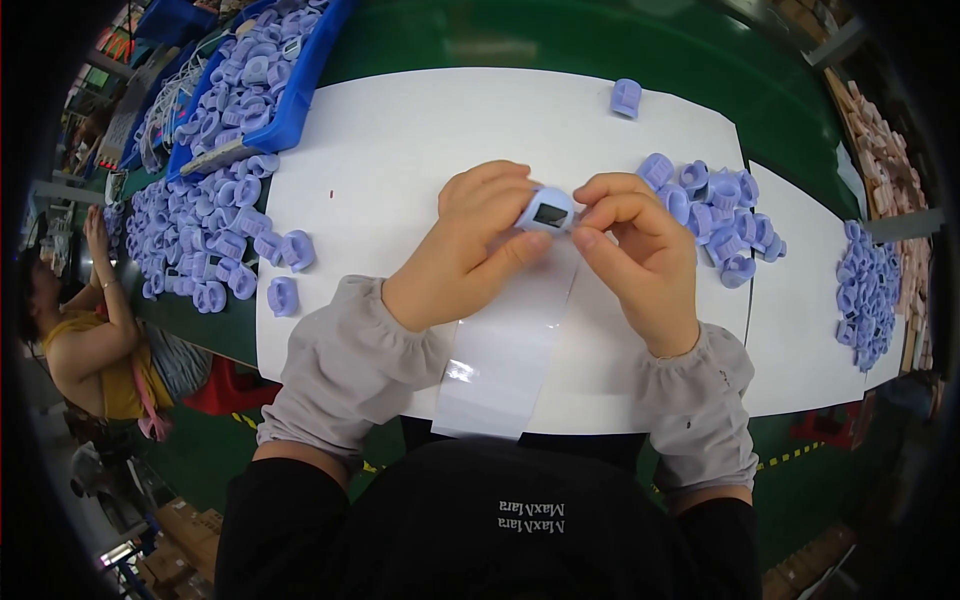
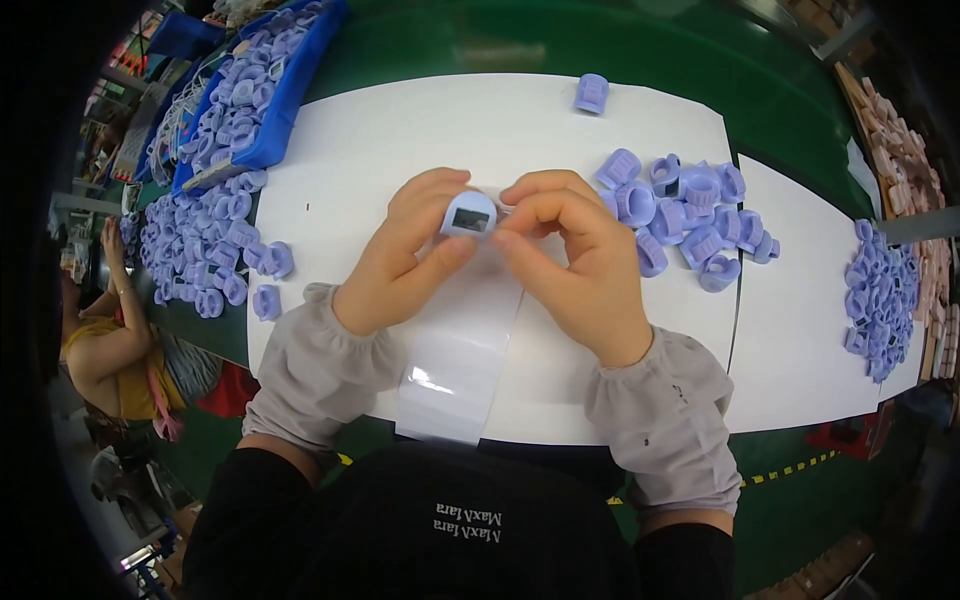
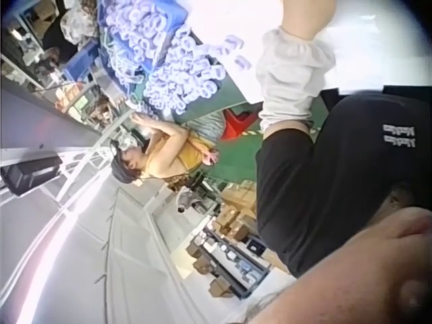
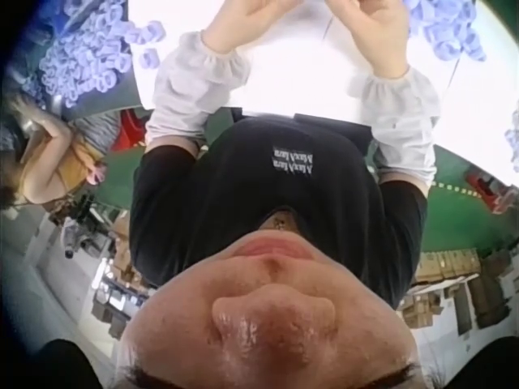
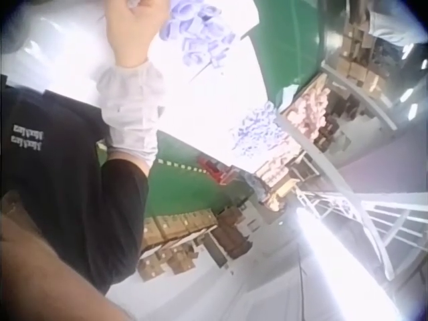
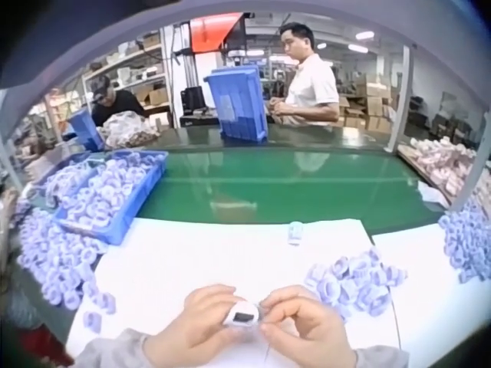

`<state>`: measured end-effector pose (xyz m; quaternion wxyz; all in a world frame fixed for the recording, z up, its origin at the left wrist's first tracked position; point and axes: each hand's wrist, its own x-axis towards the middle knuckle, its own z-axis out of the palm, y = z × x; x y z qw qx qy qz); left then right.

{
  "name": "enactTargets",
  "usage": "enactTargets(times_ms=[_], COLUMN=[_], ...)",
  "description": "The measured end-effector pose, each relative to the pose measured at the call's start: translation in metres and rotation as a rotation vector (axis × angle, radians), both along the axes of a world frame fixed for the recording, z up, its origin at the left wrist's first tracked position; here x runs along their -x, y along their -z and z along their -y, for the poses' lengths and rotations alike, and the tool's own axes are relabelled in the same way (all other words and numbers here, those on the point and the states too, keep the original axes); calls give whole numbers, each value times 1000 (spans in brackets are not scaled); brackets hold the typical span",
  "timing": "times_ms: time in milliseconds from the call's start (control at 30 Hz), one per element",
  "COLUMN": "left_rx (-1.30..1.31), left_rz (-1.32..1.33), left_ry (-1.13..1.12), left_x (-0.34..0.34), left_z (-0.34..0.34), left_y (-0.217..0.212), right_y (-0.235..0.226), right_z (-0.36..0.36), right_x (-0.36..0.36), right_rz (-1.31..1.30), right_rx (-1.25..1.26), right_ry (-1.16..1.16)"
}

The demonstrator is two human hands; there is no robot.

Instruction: Assembling small digital counters onto an adhesive strip at a manufacturing workbench.

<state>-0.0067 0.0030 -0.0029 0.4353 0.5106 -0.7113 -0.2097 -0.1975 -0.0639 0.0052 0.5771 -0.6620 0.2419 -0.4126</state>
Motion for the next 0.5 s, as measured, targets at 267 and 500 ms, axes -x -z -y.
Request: enactTargets(times_ms=[267, 500], left_rx=[-105, -93], left_rz=[28, -11], left_ry=[147, 127], left_x=[-2, 0], left_z=[1, 0], left_y=[-5, -1], right_y=[0, 2], right_z=[-1, -3], right_x=[-1, -3], right_rz=[-18, -42], right_rx=[62, 68], right_ry=[-89, -48])
